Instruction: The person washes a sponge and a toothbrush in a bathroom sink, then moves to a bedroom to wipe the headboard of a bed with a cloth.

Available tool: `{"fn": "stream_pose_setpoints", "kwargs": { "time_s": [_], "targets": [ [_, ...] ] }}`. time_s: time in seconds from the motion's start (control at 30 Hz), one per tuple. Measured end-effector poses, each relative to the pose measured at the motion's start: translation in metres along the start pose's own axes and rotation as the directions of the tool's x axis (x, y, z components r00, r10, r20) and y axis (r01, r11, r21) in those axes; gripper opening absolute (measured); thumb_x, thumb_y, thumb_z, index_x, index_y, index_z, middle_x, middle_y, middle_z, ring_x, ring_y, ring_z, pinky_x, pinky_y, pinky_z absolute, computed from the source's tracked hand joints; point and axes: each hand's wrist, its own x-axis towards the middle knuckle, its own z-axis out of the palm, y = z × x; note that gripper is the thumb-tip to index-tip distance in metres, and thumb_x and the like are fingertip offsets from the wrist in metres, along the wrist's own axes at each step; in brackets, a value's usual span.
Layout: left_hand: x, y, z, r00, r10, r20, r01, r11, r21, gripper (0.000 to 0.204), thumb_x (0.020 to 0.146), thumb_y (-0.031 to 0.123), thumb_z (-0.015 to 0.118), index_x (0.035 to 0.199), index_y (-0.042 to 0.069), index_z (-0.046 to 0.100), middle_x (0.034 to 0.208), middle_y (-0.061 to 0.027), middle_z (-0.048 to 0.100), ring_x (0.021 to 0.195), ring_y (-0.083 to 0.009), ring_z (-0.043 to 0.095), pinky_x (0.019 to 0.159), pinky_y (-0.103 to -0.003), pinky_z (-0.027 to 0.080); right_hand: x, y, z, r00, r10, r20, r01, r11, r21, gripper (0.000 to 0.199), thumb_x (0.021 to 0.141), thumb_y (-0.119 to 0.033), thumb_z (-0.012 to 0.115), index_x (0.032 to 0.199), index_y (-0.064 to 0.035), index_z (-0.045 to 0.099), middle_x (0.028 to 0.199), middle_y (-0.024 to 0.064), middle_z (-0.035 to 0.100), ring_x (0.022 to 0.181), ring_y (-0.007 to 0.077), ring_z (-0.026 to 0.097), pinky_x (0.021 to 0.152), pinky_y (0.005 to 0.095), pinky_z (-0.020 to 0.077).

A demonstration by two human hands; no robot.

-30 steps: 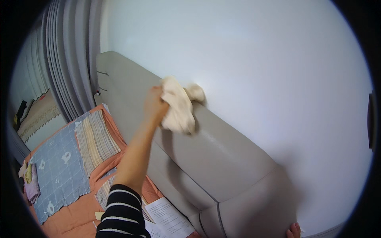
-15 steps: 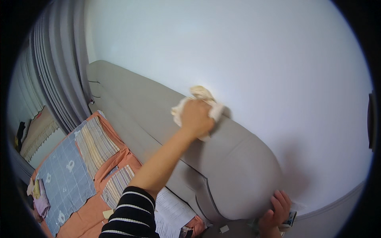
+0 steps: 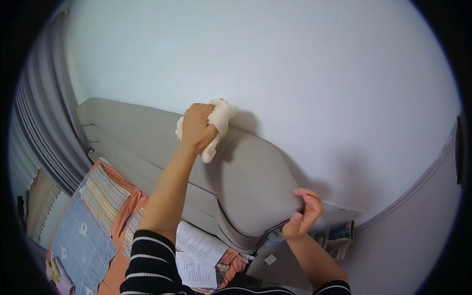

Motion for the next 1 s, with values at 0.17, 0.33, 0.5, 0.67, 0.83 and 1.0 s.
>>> {"fn": "stream_pose_setpoints", "kwargs": {
  "time_s": [0.17, 0.33, 0.5, 0.67, 0.83, 1.0],
  "targets": [
    [-0.023, 0.063, 0.077, 0.94, 0.082, 0.332, -0.065, 0.996, -0.062, 0.036, 0.082, 0.031, 0.051, 0.104, 0.008, 0.067, 0.103, -0.0173, 0.065, 0.103, -0.0351, 0.055, 0.09, -0.044, 0.04, -0.011, 0.001, 0.003, 0.999, 0.047, 0.012, -0.047, 0.999, 0.021, 0.041, 0.095, -0.033, 0.048, 0.116, 0.0012, 0.038, 0.108, 0.0195, 0.051, 0.099, 0.0244, 0.051, 0.09, 0.0365, 0.04],
    [-0.039, 0.144, 0.052, 0.747, 0.325, 0.579, 0.031, 0.854, -0.52, 0.035, 0.085, 0.035, 0.049, 0.104, 0.01, 0.066, 0.103, -0.0139, 0.064, 0.105, -0.0347, 0.054, 0.091, -0.042, 0.038, -0.014, 0.008, -0.003, 0.998, 0.047, -0.034, -0.045, 0.997, 0.064, 0.042, 0.093, -0.03, 0.051, 0.116, 0.0022, 0.039, 0.115, 0.0203, 0.05, 0.103, 0.0269, 0.05, 0.091, 0.0386, 0.04],
    [-0.104, 0.171, 0.036, 0.897, 0.391, 0.205, -0.077, 0.597, -0.798, 0.037, 0.082, 0.028, 0.054, 0.112, 0.008, 0.06, 0.109, -0.0134, 0.062, 0.11, -0.0322, 0.054, 0.091, -0.043, 0.037, -0.007, -0.013, -0.002, 0.985, 0.095, -0.145, -0.061, 0.974, 0.22, 0.048, 0.095, -0.034, 0.044, 0.123, 0.0028, 0.035, 0.122, 0.0174, 0.042, 0.114, 0.0266, 0.043, 0.1, 0.0399, 0.032],
    [-0.077, 0.133, 0.032, 0.979, -0.178, 0.101, 0.129, 0.918, 0.374, 0.062, 0.074, 0.035, 0.065, 0.13, 0.013, 0.051, 0.14, -0.0201, 0.037, 0.134, -0.0444, 0.024, 0.102, -0.063, 0.023, 0.001, -0.015, -0.004, 0.992, 0.115, -0.056, -0.113, 0.993, 0.03, 0.046, 0.095, -0.034, 0.045, 0.122, 0.0021, 0.039, 0.121, 0.0178, 0.043, 0.11, 0.0256, 0.046, 0.096, 0.0375, 0.0357],
    [-0.098, 0.021, 0.073, 0.991, -0.129, -0.029, 0.132, 0.977, 0.166, 0.068, 0.071, 0.023, 0.068, 0.134, 0.009, 0.046, 0.14, -0.0229, 0.037, 0.132, -0.0471, 0.026, 0.103, -0.057, 0.027, -0.002, -0.022, 0.013, 0.989, 0.135, -0.065, -0.131, 0.989, 0.069, 0.048, 0.095, -0.037, 0.045, 0.123, 0.0021, 0.038, 0.12, 0.0174, 0.045, 0.106, 0.0236, 0.048, 0.094, 0.0354, 0.0377],
    [-0.149, 0.153, 0.05, 0.984, 0.179, 0.01, -0.166, 0.931, -0.324, 0.057, 0.057, 0.005, 0.057, 0.112, -0.005, 0.053, 0.116, -0.0234, 0.051, 0.111, -0.04, 0.046, 0.099, -0.05, 0.033, -0.002, -0.013, 0.008, 0.945, 0.221, -0.24, -0.153, 0.95, 0.271, 0.051, 0.094, -0.038, 0.049, 0.123, 0.0018, 0.036, 0.12, 0.0173, 0.045, 0.104, 0.0245, 0.048, 0.093, 0.037, 0.0389]
  ]
}}
